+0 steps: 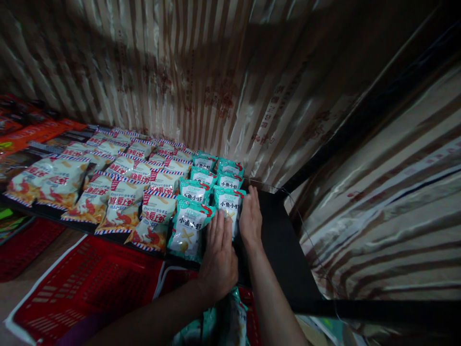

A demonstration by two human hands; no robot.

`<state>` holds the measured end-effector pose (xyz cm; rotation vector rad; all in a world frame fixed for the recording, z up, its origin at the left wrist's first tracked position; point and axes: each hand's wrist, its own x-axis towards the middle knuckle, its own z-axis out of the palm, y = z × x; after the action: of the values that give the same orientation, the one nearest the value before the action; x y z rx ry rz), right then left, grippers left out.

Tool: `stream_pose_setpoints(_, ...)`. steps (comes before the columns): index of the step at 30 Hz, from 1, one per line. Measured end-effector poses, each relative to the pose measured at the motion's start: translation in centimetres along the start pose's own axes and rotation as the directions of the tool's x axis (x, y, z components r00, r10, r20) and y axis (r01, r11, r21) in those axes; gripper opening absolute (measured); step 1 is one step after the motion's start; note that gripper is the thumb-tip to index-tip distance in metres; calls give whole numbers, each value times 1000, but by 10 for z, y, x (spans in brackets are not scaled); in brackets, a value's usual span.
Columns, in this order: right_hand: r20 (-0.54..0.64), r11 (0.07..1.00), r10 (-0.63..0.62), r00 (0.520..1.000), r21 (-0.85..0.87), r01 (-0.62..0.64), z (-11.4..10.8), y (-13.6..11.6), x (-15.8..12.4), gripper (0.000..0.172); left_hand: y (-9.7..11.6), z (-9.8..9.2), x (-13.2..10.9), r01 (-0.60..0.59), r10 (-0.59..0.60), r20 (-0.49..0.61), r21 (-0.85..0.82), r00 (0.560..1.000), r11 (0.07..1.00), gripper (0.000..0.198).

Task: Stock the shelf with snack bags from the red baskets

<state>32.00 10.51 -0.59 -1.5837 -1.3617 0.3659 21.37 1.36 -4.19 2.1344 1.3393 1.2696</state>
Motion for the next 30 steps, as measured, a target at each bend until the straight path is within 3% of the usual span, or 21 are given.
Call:
stream_pose_setpoints(5, 29, 934, -236, 971, -268, 235, -10, 1, -49, 56, 8, -23, 0, -260, 263, -52, 67, 963, 963, 60)
stream_pose_setpoints(7, 76, 896, -297, 952, -323, 305, -8, -1, -60, 53, 8, -39, 5, -301, 314, -76, 148, 946, 942, 53)
stream_pose_setpoints(12, 173, 830, -350, 921, -398, 391, 4, -14, -72, 50, -13, -79, 22, -61, 106, -130, 310, 986, 949, 47)
stream_pose_setpoints(15, 166, 821, -351, 922, -420, 388, 9, -19, -76, 50, -30, -92, 25, -31, 71, -128, 294, 989, 955, 47)
stream_pose_setpoints(20, 153, 791, -380, 912, -458, 407, 16, -22, -83, 49, -44, -93, 20, -37, 65, -115, 237, 991, 971, 54)
stream_pose_setpoints(30, 158, 758, -346, 925, -534, 374, 26, -20, -94, 49, -45, -77, 19, 0, 47, -146, 307, 988, 952, 55)
